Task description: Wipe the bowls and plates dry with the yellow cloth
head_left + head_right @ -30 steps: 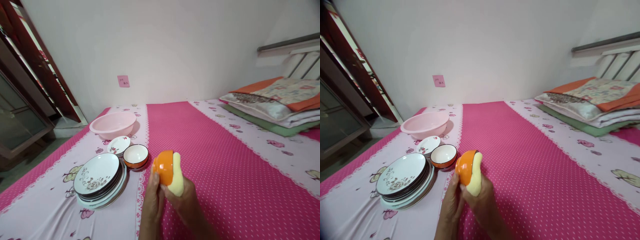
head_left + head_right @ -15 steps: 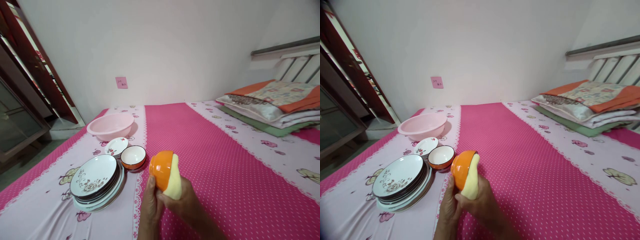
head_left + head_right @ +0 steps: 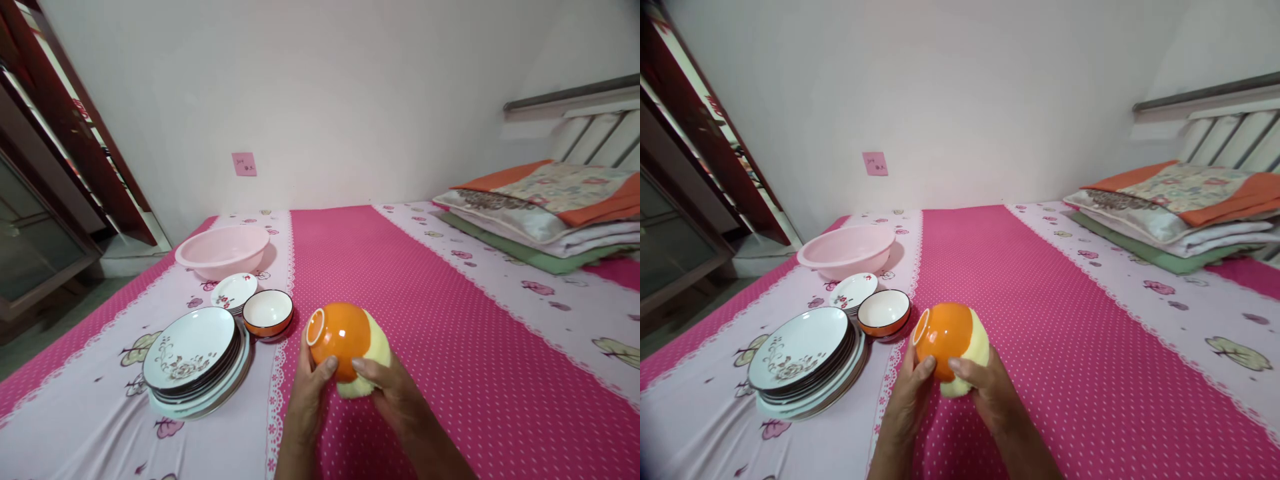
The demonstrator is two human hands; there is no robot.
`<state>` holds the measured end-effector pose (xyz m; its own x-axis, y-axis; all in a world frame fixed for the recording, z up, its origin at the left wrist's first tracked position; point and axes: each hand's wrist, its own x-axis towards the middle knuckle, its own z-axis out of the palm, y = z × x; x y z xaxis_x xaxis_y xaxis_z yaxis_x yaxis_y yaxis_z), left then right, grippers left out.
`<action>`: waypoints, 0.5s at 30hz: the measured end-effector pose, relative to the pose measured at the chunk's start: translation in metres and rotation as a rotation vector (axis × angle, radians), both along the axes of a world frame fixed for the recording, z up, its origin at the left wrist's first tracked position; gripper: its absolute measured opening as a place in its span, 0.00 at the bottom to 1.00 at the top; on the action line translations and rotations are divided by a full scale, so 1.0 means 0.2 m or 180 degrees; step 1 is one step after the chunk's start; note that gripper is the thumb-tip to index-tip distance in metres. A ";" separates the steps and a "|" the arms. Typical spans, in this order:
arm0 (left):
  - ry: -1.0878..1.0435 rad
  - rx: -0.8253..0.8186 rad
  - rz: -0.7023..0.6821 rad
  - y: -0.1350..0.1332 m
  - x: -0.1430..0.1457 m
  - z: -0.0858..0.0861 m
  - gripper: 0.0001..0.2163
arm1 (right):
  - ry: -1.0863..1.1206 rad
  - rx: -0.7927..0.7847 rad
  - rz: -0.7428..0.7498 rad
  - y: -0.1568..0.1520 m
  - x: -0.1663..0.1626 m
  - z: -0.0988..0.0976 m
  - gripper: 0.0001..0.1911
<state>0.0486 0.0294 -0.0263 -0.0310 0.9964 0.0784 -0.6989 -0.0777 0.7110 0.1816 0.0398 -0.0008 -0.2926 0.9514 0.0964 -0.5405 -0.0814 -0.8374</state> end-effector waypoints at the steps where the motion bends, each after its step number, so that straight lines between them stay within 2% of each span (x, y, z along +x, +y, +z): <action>1: -0.0081 -0.0008 0.0006 0.00 0.00 -0.01 0.40 | -0.0152 0.0072 0.0087 -0.01 0.00 0.01 0.30; 4: -0.0375 -0.0182 0.0042 0.01 0.00 -0.03 0.32 | -0.0938 0.0364 0.0086 -0.03 -0.04 -0.01 0.25; 8: -0.0687 -0.0683 0.0119 0.02 0.00 -0.03 0.27 | -0.1916 0.1022 -0.0513 -0.04 -0.10 -0.07 0.26; 11: -0.0597 -0.0685 -0.0057 0.02 0.00 -0.02 0.26 | -0.1736 0.0890 -0.0630 -0.03 -0.11 -0.10 0.25; 15: -0.0335 -0.0350 -0.0125 0.01 -0.01 -0.01 0.30 | -0.0862 0.0193 -0.0232 0.00 -0.05 -0.08 0.23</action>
<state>0.0473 0.0313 -0.0279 0.0059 0.9994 -0.0329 -0.7710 0.0255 0.6364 0.1713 0.0398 -0.0161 -0.2463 0.9658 0.0813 -0.2991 0.0041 -0.9542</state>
